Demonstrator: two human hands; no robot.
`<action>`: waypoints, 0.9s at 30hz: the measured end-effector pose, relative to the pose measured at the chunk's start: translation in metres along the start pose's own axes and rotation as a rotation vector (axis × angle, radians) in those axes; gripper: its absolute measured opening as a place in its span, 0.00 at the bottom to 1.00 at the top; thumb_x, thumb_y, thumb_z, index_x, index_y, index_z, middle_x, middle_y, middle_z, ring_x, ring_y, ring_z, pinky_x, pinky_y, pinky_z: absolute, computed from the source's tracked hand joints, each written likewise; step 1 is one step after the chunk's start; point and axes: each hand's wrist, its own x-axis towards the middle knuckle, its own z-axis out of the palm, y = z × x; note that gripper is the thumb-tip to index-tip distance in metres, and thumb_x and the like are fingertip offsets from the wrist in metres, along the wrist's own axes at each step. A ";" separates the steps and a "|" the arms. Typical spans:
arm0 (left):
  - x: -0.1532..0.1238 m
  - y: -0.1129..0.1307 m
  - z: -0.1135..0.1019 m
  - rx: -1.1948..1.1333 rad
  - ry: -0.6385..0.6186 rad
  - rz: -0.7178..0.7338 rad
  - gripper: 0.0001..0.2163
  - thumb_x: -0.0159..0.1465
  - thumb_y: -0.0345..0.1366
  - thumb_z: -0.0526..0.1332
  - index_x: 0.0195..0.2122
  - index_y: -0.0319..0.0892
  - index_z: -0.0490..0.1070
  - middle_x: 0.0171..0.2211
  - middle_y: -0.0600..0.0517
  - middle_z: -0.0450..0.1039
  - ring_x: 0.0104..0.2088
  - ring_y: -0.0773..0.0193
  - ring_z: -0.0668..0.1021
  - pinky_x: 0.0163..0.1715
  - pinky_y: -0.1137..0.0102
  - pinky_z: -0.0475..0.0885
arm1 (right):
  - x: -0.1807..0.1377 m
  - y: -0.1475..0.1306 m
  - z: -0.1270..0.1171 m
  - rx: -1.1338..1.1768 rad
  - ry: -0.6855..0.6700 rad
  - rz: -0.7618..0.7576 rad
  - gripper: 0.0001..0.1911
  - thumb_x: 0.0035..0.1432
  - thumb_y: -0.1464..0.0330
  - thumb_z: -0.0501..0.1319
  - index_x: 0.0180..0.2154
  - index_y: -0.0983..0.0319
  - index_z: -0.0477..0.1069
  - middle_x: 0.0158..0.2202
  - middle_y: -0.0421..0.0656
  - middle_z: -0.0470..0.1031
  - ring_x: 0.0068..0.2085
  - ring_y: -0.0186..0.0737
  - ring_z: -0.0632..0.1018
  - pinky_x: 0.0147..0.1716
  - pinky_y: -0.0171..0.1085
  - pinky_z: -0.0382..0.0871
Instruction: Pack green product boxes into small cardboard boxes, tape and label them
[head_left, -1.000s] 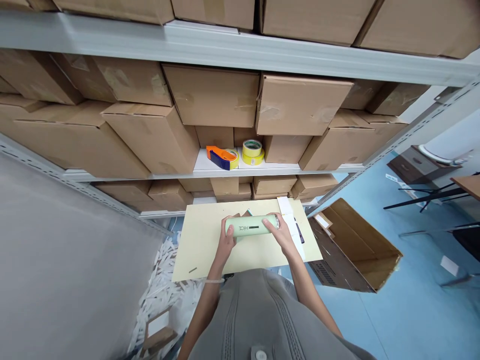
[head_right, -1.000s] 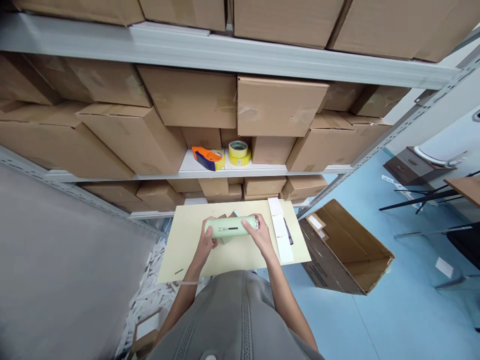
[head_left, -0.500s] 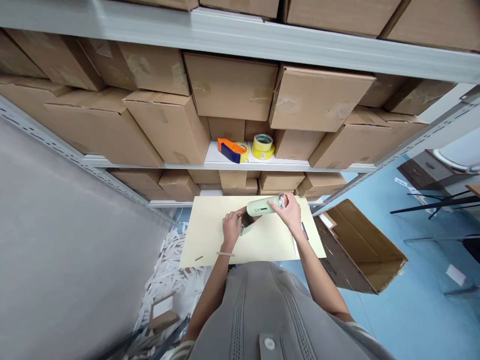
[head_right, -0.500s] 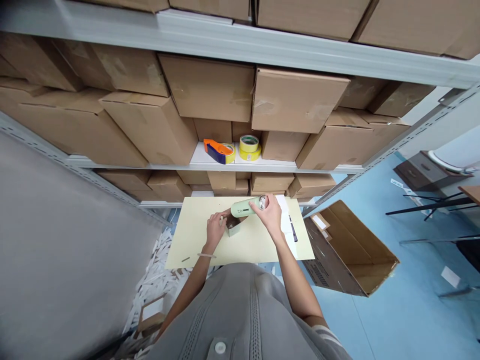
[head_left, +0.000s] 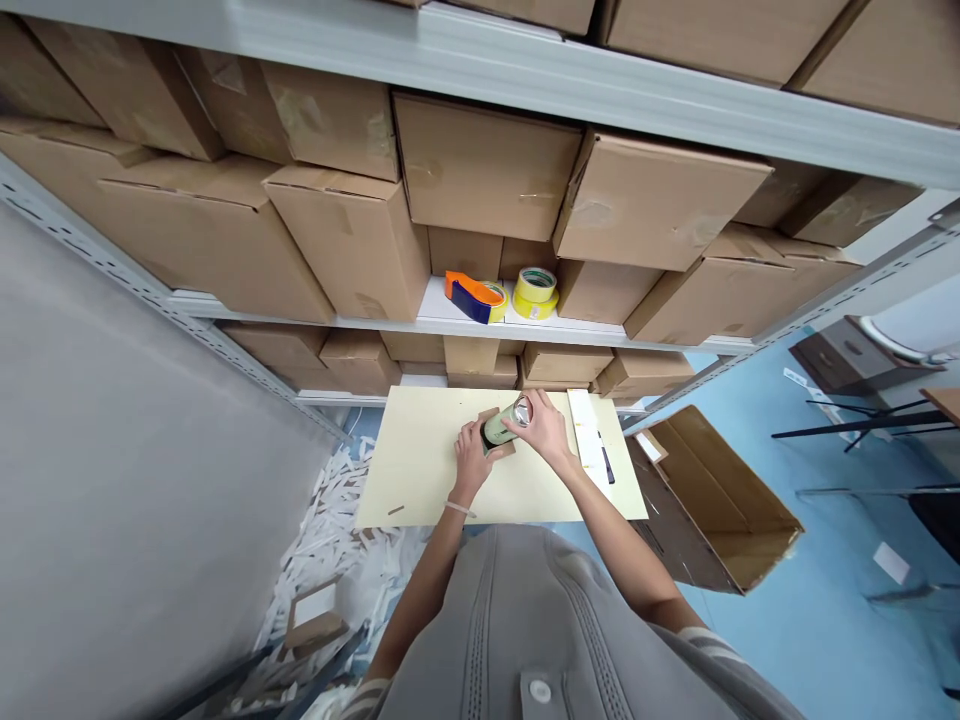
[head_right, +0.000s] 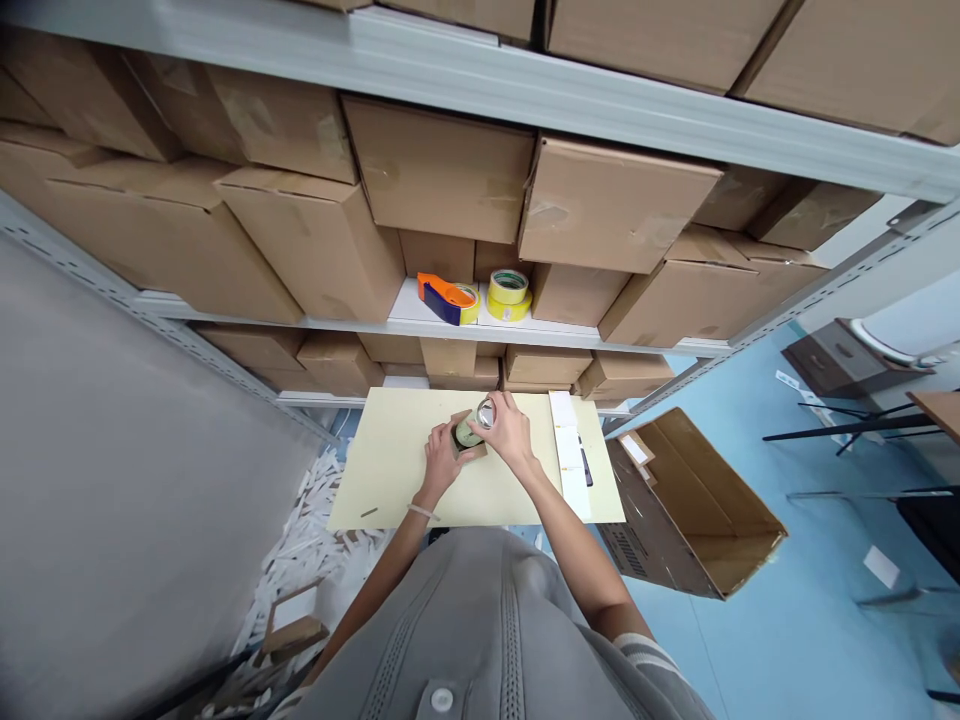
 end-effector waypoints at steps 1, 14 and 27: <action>0.001 -0.002 0.002 -0.026 -0.009 -0.019 0.36 0.56 0.44 0.67 0.63 0.45 0.53 0.55 0.42 0.61 0.56 0.48 0.66 0.52 0.57 0.63 | 0.000 0.000 0.003 -0.012 -0.014 -0.007 0.17 0.54 0.59 0.61 0.44 0.58 0.66 0.41 0.42 0.70 0.34 0.39 0.73 0.27 0.33 0.58; 0.001 -0.011 0.008 -0.037 -0.067 -0.020 0.41 0.53 0.36 0.69 0.66 0.51 0.49 0.55 0.44 0.57 0.57 0.48 0.66 0.52 0.57 0.64 | 0.006 0.005 0.067 -0.258 -0.283 -0.189 0.26 0.49 0.57 0.69 0.47 0.60 0.67 0.42 0.49 0.72 0.46 0.50 0.71 0.45 0.42 0.61; 0.012 -0.021 0.005 -0.195 -0.112 -0.038 0.35 0.51 0.27 0.64 0.60 0.48 0.56 0.53 0.46 0.64 0.50 0.56 0.74 0.46 0.64 0.71 | 0.002 0.015 0.099 -0.269 -0.471 -0.251 0.32 0.56 0.55 0.64 0.56 0.65 0.62 0.50 0.55 0.73 0.52 0.54 0.66 0.49 0.45 0.58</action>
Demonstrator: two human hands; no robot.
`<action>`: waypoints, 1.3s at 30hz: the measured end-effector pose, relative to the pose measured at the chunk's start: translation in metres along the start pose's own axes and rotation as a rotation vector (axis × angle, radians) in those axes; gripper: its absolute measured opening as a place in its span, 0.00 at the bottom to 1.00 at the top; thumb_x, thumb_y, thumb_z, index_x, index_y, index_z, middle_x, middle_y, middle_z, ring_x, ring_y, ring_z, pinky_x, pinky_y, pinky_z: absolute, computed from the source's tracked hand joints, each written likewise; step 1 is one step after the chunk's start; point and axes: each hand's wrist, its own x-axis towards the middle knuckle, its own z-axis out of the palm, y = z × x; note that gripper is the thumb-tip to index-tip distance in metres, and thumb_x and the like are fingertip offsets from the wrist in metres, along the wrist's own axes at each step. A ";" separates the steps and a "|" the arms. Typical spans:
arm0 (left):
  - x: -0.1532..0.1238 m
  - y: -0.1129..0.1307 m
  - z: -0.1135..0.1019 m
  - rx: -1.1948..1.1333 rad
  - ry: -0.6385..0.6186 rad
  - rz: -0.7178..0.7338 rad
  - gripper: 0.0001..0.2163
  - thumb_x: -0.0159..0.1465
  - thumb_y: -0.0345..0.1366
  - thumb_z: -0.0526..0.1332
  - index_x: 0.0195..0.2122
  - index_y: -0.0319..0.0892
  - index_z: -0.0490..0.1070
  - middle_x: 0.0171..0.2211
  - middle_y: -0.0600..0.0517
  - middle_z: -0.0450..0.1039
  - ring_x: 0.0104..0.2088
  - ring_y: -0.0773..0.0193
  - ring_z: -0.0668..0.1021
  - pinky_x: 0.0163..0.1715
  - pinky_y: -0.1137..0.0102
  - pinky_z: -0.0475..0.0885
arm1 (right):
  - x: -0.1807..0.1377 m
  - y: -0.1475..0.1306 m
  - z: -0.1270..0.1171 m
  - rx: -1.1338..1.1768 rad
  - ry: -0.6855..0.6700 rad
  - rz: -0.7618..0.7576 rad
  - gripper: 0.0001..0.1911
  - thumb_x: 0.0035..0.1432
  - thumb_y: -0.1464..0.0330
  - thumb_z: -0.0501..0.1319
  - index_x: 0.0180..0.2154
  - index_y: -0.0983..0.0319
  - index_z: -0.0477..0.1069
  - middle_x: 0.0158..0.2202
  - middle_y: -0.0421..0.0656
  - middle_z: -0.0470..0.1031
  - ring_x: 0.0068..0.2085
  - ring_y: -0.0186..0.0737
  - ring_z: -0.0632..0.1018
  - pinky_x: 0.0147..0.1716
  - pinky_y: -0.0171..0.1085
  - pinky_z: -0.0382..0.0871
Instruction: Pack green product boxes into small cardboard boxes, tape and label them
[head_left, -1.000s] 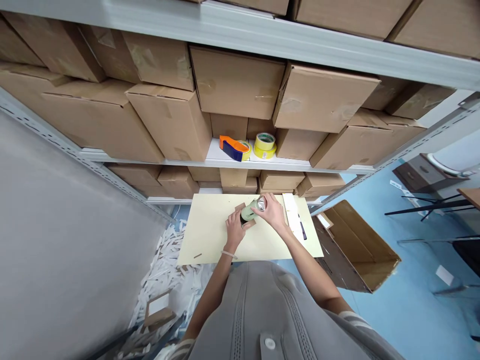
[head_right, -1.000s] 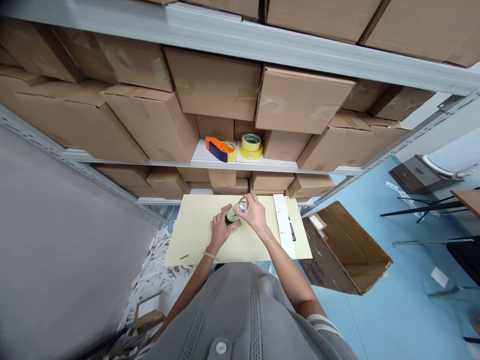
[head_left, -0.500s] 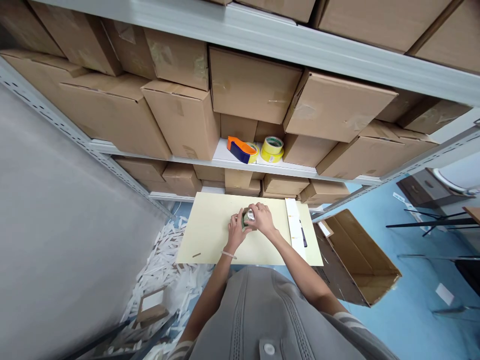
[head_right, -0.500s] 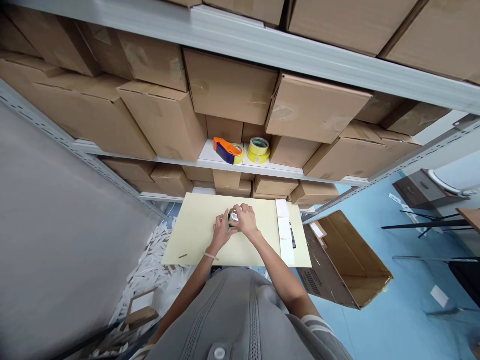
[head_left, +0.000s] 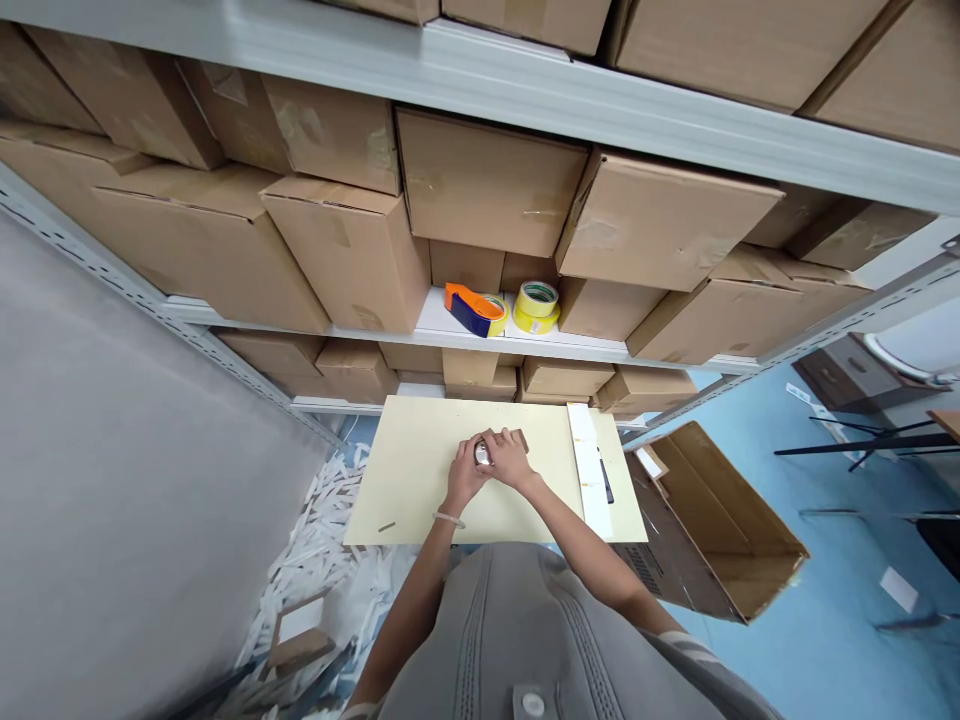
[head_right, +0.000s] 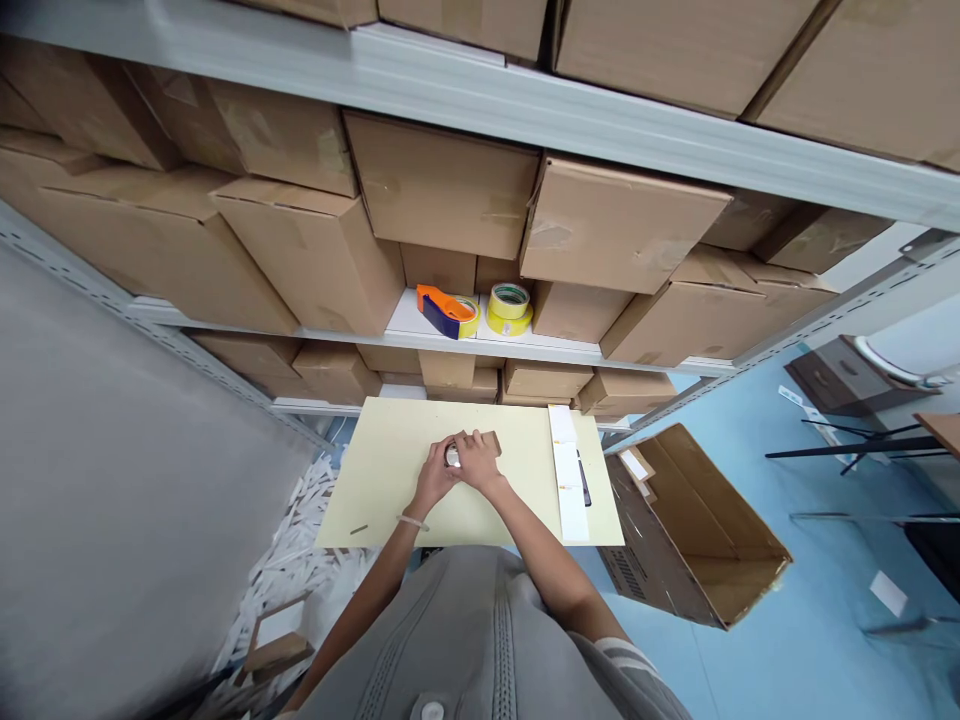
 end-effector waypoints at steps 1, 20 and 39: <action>0.000 0.000 0.001 -0.002 0.000 -0.001 0.34 0.52 0.27 0.63 0.60 0.48 0.57 0.53 0.46 0.64 0.50 0.57 0.74 0.45 0.65 0.72 | 0.000 0.001 0.002 -0.008 -0.003 -0.001 0.31 0.57 0.55 0.62 0.57 0.65 0.61 0.51 0.55 0.72 0.53 0.54 0.67 0.49 0.45 0.58; -0.011 -0.003 0.007 0.203 -0.027 -0.008 0.54 0.46 0.39 0.74 0.68 0.48 0.39 0.62 0.40 0.58 0.61 0.43 0.62 0.56 0.53 0.57 | -0.050 0.033 0.008 0.451 0.537 0.388 0.22 0.61 0.69 0.51 0.57 0.64 0.62 0.56 0.54 0.65 0.57 0.49 0.66 0.54 0.47 0.61; -0.008 0.006 0.003 0.031 0.103 0.093 0.14 0.65 0.39 0.55 0.52 0.46 0.66 0.53 0.46 0.68 0.55 0.57 0.69 0.54 0.61 0.63 | -0.032 0.006 0.018 0.734 0.293 0.283 0.26 0.68 0.59 0.43 0.65 0.54 0.54 0.61 0.44 0.66 0.58 0.40 0.70 0.53 0.40 0.66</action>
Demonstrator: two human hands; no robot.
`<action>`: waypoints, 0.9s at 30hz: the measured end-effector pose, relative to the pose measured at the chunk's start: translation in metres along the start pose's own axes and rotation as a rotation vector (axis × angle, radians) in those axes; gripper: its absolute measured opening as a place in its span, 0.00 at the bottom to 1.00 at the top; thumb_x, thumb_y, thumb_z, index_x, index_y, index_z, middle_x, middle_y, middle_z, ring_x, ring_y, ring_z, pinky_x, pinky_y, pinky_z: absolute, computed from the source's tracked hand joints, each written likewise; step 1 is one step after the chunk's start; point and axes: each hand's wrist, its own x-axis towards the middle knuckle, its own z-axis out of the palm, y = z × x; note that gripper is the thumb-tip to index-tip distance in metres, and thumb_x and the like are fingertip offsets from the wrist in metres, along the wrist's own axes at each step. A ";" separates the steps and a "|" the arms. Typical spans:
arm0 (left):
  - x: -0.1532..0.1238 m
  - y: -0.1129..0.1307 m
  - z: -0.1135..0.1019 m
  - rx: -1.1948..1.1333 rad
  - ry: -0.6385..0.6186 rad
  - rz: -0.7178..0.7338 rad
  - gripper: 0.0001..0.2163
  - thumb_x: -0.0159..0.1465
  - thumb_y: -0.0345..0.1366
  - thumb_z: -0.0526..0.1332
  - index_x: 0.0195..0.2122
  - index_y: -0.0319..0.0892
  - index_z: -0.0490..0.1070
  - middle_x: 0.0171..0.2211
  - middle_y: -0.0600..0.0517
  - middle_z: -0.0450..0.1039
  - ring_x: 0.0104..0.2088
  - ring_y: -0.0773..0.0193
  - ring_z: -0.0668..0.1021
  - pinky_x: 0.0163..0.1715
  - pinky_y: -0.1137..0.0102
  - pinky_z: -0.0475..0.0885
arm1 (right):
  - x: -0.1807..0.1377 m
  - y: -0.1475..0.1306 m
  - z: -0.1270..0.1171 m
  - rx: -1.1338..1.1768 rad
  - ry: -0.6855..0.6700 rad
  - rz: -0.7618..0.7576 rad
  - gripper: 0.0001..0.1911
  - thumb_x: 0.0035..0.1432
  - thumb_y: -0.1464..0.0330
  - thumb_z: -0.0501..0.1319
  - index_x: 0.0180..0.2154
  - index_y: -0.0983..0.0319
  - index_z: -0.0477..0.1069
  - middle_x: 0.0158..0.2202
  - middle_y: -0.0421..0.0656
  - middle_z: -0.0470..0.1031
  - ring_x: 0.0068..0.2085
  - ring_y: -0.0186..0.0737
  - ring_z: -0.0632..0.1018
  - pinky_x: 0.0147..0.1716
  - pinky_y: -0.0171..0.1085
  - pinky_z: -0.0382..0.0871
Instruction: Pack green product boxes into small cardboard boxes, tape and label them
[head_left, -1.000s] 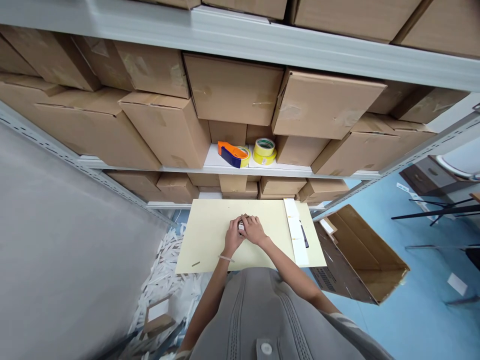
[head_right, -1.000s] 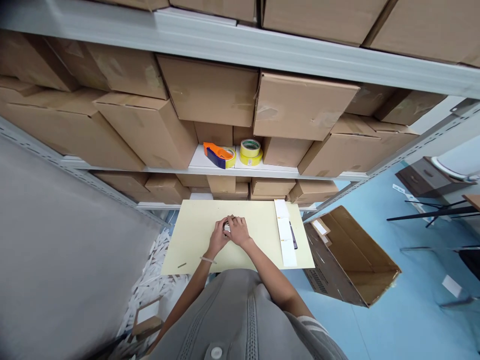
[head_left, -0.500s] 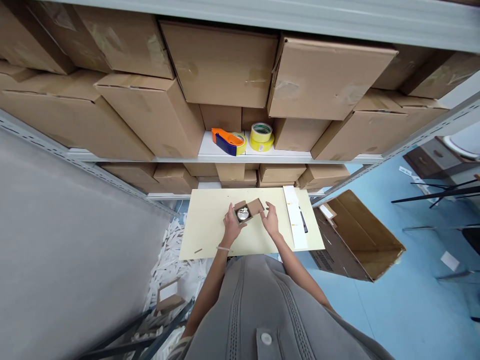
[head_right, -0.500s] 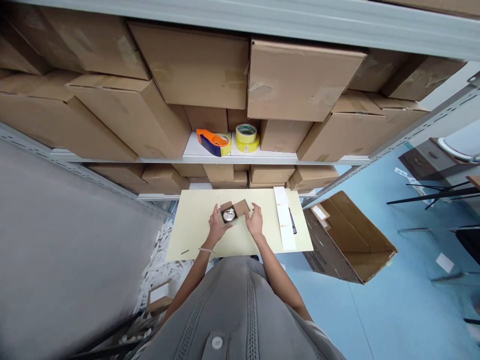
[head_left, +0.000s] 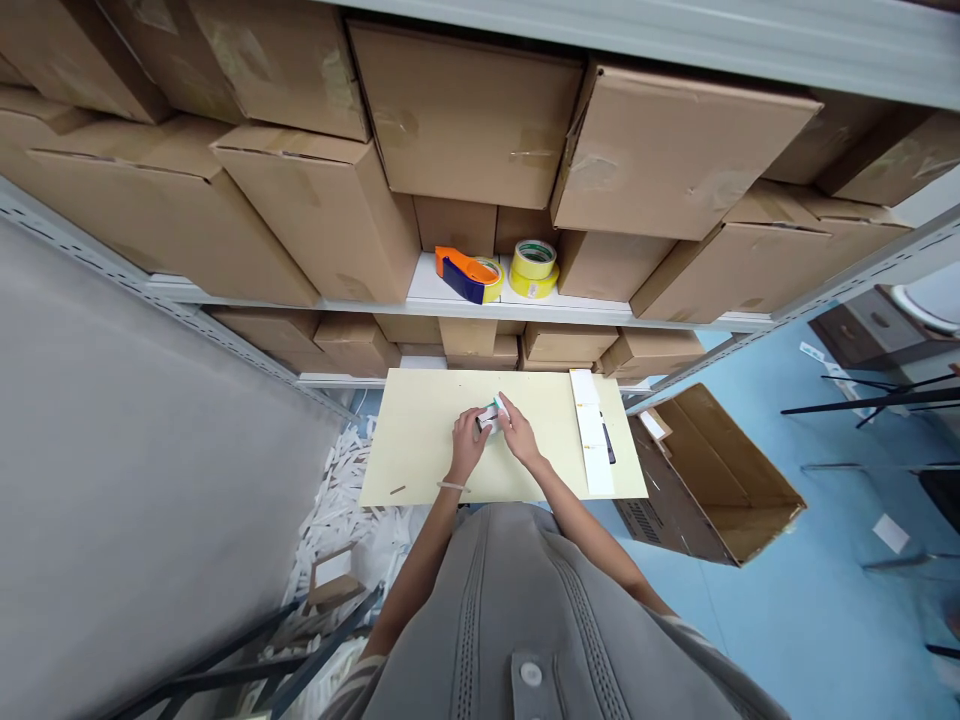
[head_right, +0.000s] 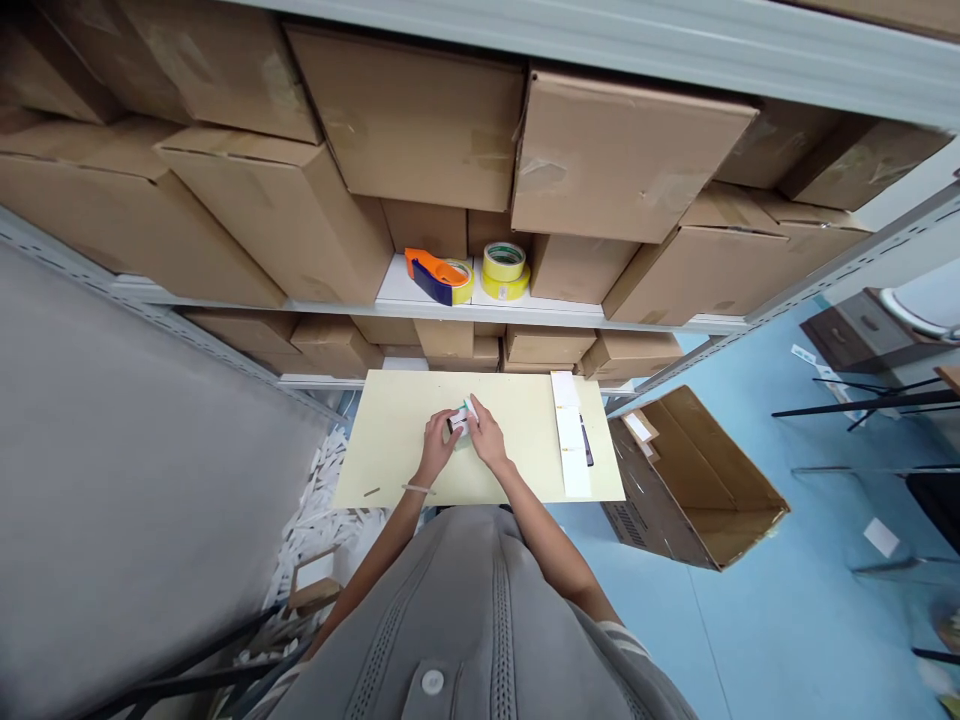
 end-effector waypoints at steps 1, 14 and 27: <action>0.000 0.000 0.001 -0.005 0.003 0.002 0.14 0.65 0.38 0.54 0.52 0.46 0.66 0.52 0.46 0.68 0.55 0.57 0.69 0.54 0.61 0.63 | 0.000 -0.002 0.004 -0.052 -0.024 -0.009 0.27 0.68 0.59 0.43 0.66 0.54 0.51 0.62 0.44 0.64 0.60 0.41 0.68 0.54 0.41 0.66; -0.009 -0.016 0.010 -0.033 -0.012 -0.148 0.22 0.62 0.34 0.55 0.58 0.42 0.59 0.53 0.42 0.67 0.53 0.52 0.70 0.53 0.56 0.65 | -0.009 -0.011 0.041 -0.550 -0.089 -0.046 0.29 0.67 0.58 0.47 0.67 0.47 0.45 0.69 0.48 0.44 0.64 0.53 0.57 0.54 0.51 0.63; -0.011 -0.017 0.012 -0.018 0.010 -0.153 0.21 0.65 0.32 0.49 0.60 0.42 0.59 0.54 0.41 0.66 0.53 0.53 0.69 0.52 0.57 0.64 | -0.007 -0.013 0.052 -0.709 -0.076 -0.030 0.31 0.67 0.56 0.47 0.68 0.50 0.44 0.71 0.50 0.40 0.66 0.60 0.54 0.58 0.59 0.53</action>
